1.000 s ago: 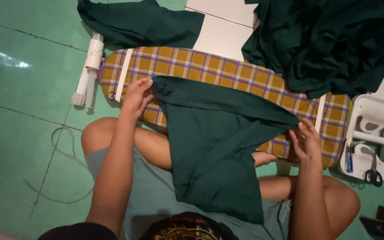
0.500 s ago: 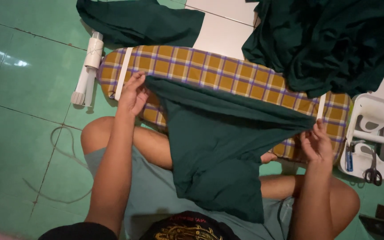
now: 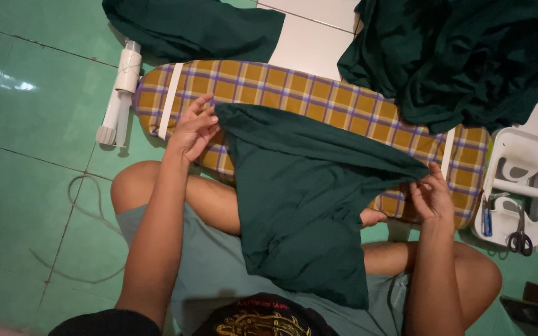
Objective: Arranging and folding green fabric on an ironing board while sitting on the floor.
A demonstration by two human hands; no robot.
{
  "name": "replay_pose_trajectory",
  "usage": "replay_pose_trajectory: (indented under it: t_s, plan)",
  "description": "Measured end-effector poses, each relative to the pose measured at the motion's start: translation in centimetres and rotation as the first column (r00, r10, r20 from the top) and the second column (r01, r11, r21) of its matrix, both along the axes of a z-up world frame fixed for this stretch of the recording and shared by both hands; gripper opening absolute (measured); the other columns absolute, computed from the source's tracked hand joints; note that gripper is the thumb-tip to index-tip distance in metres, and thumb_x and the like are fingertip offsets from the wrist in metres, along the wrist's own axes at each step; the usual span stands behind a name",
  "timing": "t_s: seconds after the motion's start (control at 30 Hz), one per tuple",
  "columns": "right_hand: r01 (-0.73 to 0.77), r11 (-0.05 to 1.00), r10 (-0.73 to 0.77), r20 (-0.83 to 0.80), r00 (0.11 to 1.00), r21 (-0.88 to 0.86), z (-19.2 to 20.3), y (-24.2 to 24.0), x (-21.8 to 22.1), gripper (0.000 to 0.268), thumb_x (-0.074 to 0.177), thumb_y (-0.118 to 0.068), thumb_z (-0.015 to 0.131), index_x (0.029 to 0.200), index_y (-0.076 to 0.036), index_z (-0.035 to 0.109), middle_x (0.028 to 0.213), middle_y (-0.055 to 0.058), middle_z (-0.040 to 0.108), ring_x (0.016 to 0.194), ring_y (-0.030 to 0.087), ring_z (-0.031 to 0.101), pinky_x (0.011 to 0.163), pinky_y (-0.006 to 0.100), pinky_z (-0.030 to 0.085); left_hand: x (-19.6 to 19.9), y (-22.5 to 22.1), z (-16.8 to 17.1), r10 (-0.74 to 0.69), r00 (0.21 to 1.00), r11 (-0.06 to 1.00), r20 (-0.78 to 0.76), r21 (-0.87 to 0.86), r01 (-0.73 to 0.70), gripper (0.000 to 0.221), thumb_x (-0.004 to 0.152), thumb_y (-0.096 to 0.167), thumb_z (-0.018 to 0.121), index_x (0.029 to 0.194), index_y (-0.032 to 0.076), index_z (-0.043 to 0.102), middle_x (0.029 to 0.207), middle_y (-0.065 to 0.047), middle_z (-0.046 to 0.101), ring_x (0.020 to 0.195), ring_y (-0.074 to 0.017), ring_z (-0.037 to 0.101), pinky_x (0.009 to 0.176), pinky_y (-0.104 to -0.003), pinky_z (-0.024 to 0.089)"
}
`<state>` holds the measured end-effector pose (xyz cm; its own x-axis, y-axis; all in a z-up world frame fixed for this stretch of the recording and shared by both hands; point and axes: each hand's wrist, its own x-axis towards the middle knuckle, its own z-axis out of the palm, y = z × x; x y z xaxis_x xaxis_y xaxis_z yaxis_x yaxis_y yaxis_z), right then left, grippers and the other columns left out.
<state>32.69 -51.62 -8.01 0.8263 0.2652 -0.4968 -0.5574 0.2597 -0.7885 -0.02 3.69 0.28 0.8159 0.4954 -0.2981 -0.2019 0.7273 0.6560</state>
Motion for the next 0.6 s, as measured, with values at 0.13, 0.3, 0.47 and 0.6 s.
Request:
replay_pose_trajectory:
  t_s: [0.13, 0.3, 0.47, 0.6]
  plan:
    - [0.055, 0.997, -0.055, -0.018, 0.998, 0.052, -1.0, 0.0, 0.3, 0.052, 0.078, 0.014, 0.057, 0.115, -0.019, 0.07, 0.099, 0.005, 0.072, 0.093, 0.019, 0.075, 0.088, 0.035, 0.07, 0.1, 0.5, -1.6, -0.001, 1.0, 1.0, -0.002, 0.003, 0.001, 0.065, 0.084, -0.017, 0.069, 0.141, 0.008, 0.052, 0.112, -0.012, 0.074, 0.089, -0.024, 0.079, 0.074, -0.033, 0.07]
    - [0.037, 0.998, -0.039, 0.029, 0.999, 0.058, 0.0, 0.9, -0.6, 0.048, 0.08, 0.013, 0.057, 0.115, -0.018, 0.068, 0.102, 0.001, 0.071, 0.092, 0.015, 0.075, 0.085, 0.031, 0.07, 0.1, -0.4, 0.7, 0.011, 1.0, 1.0, 0.008, -0.021, -0.011, 0.068, 0.083, -0.019, 0.069, 0.143, 0.008, 0.051, 0.116, -0.015, 0.071, 0.095, -0.026, 0.078, 0.077, -0.032, 0.07]
    - [0.0, 0.999, 0.004, 0.095, 0.995, -0.044, 1.3, 1.8, -1.6, 0.045, 0.084, 0.007, 0.06, 0.118, -0.021, 0.066, 0.1, -0.005, 0.071, 0.089, 0.01, 0.075, 0.081, 0.028, 0.069, 0.4, -0.9, 1.3, -0.003, 1.0, 0.999, -0.017, 0.043, 0.004, 0.069, 0.083, -0.018, 0.071, 0.143, 0.009, 0.051, 0.115, -0.013, 0.071, 0.097, -0.0241, 0.078, 0.078, -0.031, 0.07]
    - [0.107, 0.836, 0.28, 0.587, 0.759, -0.538, -0.9, 1.8, -1.1, 0.044, 0.083, 0.012, 0.063, 0.121, -0.01, 0.067, 0.107, 0.009, 0.068, 0.103, 0.022, 0.067, 0.094, 0.038, 0.057, 0.9, -1.4, -0.9, -0.019, 0.995, 0.984, -0.093, 0.173, 0.035, 0.066, 0.084, -0.012, 0.076, 0.141, 0.012, 0.054, 0.108, -0.006, 0.073, 0.09, -0.0178, 0.077, 0.072, -0.025, 0.069]
